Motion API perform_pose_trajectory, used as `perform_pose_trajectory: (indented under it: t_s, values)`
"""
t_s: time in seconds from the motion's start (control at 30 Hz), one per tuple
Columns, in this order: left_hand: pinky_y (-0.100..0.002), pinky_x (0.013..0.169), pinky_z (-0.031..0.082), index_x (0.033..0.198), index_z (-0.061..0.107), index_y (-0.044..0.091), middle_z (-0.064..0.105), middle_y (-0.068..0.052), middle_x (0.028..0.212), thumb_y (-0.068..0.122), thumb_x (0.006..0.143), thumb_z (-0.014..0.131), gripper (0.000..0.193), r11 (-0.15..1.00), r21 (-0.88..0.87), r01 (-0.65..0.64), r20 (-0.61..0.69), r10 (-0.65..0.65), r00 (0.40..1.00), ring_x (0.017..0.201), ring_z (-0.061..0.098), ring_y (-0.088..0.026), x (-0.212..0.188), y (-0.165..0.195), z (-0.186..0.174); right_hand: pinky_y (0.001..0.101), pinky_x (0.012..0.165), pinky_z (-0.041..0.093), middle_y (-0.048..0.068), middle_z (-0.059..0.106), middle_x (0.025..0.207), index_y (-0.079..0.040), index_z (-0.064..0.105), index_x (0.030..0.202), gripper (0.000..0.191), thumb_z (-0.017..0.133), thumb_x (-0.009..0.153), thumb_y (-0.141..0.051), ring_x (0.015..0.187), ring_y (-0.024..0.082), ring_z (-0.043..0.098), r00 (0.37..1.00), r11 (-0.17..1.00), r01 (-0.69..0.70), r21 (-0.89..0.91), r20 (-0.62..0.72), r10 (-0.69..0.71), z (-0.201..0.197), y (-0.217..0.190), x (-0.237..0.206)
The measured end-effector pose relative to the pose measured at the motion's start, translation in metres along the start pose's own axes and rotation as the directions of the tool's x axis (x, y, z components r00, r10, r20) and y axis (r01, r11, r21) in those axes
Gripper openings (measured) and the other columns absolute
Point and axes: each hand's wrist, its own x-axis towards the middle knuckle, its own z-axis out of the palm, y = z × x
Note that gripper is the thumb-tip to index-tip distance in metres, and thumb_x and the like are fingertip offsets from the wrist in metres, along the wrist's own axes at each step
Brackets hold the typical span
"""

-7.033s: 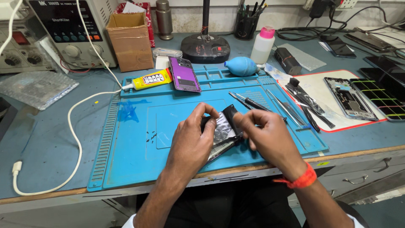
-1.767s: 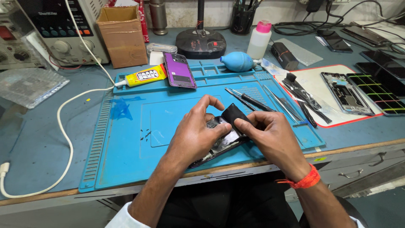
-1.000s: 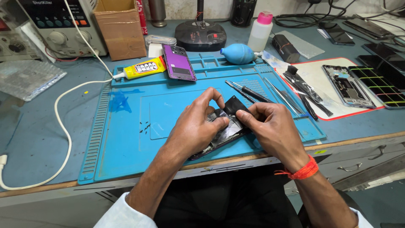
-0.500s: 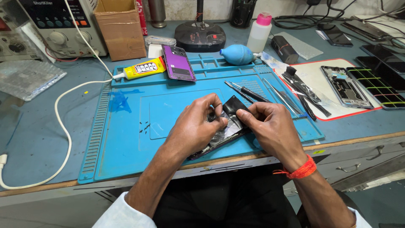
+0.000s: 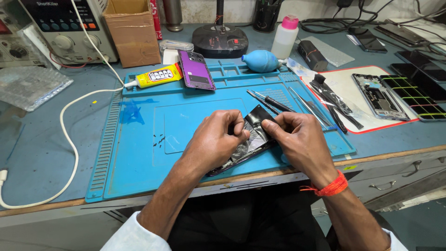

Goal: The person works on a disassembled smartphone at a repair bench. They peel a black adhesive sheet and backing off the phone's rear housing, pry at the frame with a tool, separate the back cover from the body, and hold up the opened phone showing its internal components and battery label.

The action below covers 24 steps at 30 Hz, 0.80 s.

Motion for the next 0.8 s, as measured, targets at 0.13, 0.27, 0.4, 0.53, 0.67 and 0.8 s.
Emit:
perform_pose_trajectory:
  t_s: [0.13,0.27,0.4,0.53,0.67,0.8]
  values:
    - [-0.039,0.055,0.043,0.075,0.057,0.005,0.059,-0.008,0.06,0.02,0.08,0.075,0.024,0.996,-0.019,-0.086,-0.037,0.085,0.996,0.057,0.056,-0.021,-0.002,0.0,0.0,0.0273,0.048,0.029,-0.004,0.051,0.059,0.003,0.075,0.079,0.03,0.076,0.093,-0.024,0.057,0.005,0.037,1.0,0.999,-0.026,0.038,0.014,0.025,0.0,0.005,0.0]
    - [-0.044,0.054,0.04,0.09,0.059,0.007,0.06,-0.013,0.058,0.02,0.08,0.072,0.022,1.0,0.021,-0.002,0.01,0.001,1.0,0.056,0.058,-0.026,-0.001,0.0,-0.003,0.0229,0.054,0.037,-0.005,0.057,0.07,-0.003,0.075,0.1,0.024,0.076,0.087,-0.023,0.063,0.003,0.047,0.995,0.977,-0.031,0.21,0.104,0.01,-0.002,0.004,0.003]
    - [-0.046,0.055,0.04,0.101,0.057,0.008,0.062,-0.015,0.059,0.018,0.079,0.07,0.027,0.999,0.014,0.047,0.043,-0.048,0.998,0.056,0.059,-0.028,0.0,-0.002,-0.002,0.0219,0.063,0.041,-0.003,0.058,0.077,-0.006,0.075,0.111,0.036,0.064,0.094,-0.036,0.071,0.005,0.052,0.963,0.924,-0.087,0.372,0.269,-0.018,-0.019,-0.004,0.005]
    - [-0.043,0.064,0.047,0.11,0.055,0.007,0.068,-0.013,0.075,0.018,0.079,0.072,0.037,0.986,0.009,-0.169,-0.009,0.169,0.986,0.071,0.065,-0.027,0.001,-0.004,-0.004,0.0261,0.065,0.046,-0.002,0.067,0.079,-0.002,0.076,0.1,0.039,0.065,0.095,-0.039,0.073,0.005,0.054,0.978,0.997,0.059,0.053,0.196,-0.068,-0.021,-0.015,0.019]
    - [-0.043,0.062,0.05,0.116,0.052,0.01,0.07,-0.013,0.074,0.022,0.078,0.071,0.045,0.999,-0.008,0.051,0.124,-0.05,0.991,0.068,0.069,-0.027,0.007,0.001,-0.009,0.0299,0.055,0.045,0.0,0.066,0.064,0.0,0.079,0.086,0.036,0.071,0.09,-0.035,0.061,0.008,0.054,0.976,0.991,0.007,-0.131,0.218,0.022,-0.012,-0.021,0.032]
    - [-0.039,0.065,0.054,0.118,0.051,0.01,0.072,-0.01,0.079,0.028,0.085,0.071,0.043,0.992,-0.118,0.038,0.093,-0.027,0.995,0.073,0.072,-0.024,0.015,0.0,-0.015,0.0289,0.051,0.043,-0.001,0.064,0.063,0.003,0.076,0.081,0.034,0.07,0.092,-0.029,0.057,0.007,0.052,0.958,0.997,-0.042,0.058,0.284,0.024,-0.003,-0.017,0.037]
